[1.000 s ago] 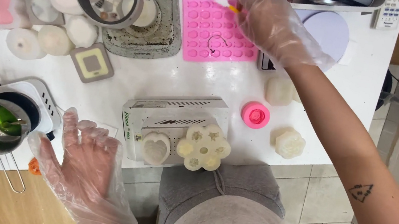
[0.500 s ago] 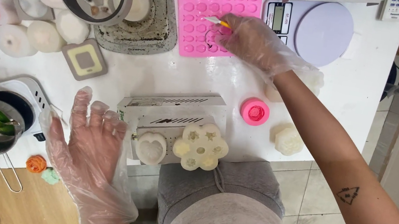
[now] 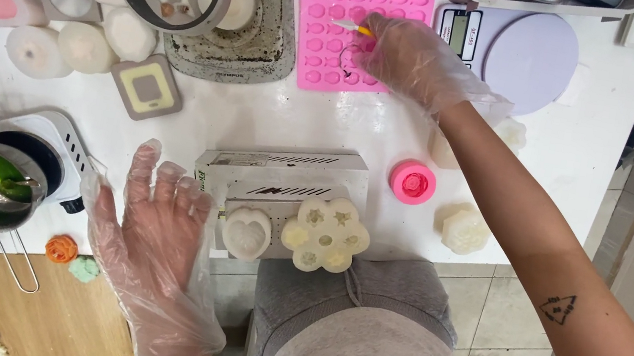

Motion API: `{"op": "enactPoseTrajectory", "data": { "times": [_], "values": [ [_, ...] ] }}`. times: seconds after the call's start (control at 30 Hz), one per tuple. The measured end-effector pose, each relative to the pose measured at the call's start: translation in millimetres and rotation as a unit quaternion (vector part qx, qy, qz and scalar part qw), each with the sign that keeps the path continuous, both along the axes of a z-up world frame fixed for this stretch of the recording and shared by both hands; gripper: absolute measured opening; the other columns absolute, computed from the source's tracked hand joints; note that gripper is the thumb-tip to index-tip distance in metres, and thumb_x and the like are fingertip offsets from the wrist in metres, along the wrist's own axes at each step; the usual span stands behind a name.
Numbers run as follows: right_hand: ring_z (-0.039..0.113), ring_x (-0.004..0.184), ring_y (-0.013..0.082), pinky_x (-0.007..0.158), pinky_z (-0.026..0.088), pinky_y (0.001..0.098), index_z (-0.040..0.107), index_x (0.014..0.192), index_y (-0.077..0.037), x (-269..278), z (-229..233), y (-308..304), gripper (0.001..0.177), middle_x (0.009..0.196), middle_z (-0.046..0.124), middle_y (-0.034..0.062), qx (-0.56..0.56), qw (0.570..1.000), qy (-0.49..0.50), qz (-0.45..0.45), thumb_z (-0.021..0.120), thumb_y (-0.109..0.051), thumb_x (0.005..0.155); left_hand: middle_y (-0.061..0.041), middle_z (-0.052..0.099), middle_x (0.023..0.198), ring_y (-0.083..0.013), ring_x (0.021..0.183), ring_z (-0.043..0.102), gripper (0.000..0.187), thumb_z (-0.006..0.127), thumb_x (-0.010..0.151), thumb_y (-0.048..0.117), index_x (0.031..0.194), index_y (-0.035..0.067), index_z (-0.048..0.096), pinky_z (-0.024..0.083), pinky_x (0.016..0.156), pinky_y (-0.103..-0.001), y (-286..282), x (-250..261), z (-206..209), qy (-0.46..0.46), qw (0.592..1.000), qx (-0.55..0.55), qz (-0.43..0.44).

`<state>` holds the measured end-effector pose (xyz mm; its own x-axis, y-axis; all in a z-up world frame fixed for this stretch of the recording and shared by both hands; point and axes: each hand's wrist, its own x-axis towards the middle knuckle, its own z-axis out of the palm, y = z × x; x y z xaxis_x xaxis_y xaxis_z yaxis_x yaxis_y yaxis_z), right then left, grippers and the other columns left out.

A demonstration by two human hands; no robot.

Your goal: Melting green wax in a pot on a hot plate and pouring it into small flower-shaped silicone molds.

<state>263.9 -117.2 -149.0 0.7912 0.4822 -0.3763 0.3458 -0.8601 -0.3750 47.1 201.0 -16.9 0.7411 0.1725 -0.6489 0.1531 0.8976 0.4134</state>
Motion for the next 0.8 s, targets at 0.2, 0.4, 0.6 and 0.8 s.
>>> {"op": "enactPoseTrajectory", "data": {
  "times": [0.2, 0.4, 0.6, 0.8],
  "values": [
    [0.070, 0.085, 0.0299, 0.078, 0.056, 0.0414, 0.064, 0.126, 0.000, 1.3, -14.6, -2.2, 0.047, 0.105, 0.073, 0.0174, -0.050, 0.990, -0.074, 0.109, 0.059, -0.042, 0.105, -0.010, 0.064, 0.122, -0.0241, 0.108, 0.058, 0.068, 0.063, 0.101, 0.052, 0.152, 0.009, 0.052, 0.044, 0.102, -0.043, -1.7, 4.3, 0.1, 0.007, 1.000, 0.009, -0.005],
    [0.069, 0.078, 0.0343, 0.075, 0.054, 0.0451, 0.066, 0.113, -0.002, 3.3, 15.5, 10.7, 0.042, 0.083, 0.070, 0.0191, -0.072, 0.995, -0.017, 0.064, 0.057, -0.042, 0.106, -0.010, 0.065, 0.121, -0.0238, 0.107, 0.058, 0.068, 0.063, 0.100, 0.052, 0.151, 0.009, 0.052, 0.044, 0.101, -0.043, -0.5, 5.9, -4.6, 0.016, 1.000, 0.019, -0.009],
    [0.067, 0.071, 0.0333, 0.072, 0.054, 0.0447, 0.068, 0.104, -0.002, 6.6, 24.7, 4.4, 0.037, 0.076, 0.068, 0.0190, 0.001, 1.000, 0.006, 0.011, 0.064, -0.038, 0.102, -0.010, 0.065, 0.120, -0.0235, 0.106, 0.058, 0.069, 0.063, 0.099, 0.053, 0.150, 0.008, 0.053, 0.045, 0.101, -0.043, 4.5, 10.7, -49.2, 0.022, 0.999, 0.024, -0.011],
    [0.066, 0.061, 0.0220, 0.062, 0.058, 0.0386, 0.072, 0.109, -0.006, 18.3, 36.1, -7.1, 0.021, 0.074, 0.070, 0.0128, 0.096, 0.983, 0.095, -0.128, 0.068, -0.022, 0.097, -0.010, 0.065, 0.120, -0.0232, 0.106, 0.059, 0.069, 0.063, 0.098, 0.053, 0.150, 0.008, 0.053, 0.045, 0.100, -0.042, -0.5, 10.6, -17.7, 0.029, 0.999, 0.029, -0.013]
  ]
}}
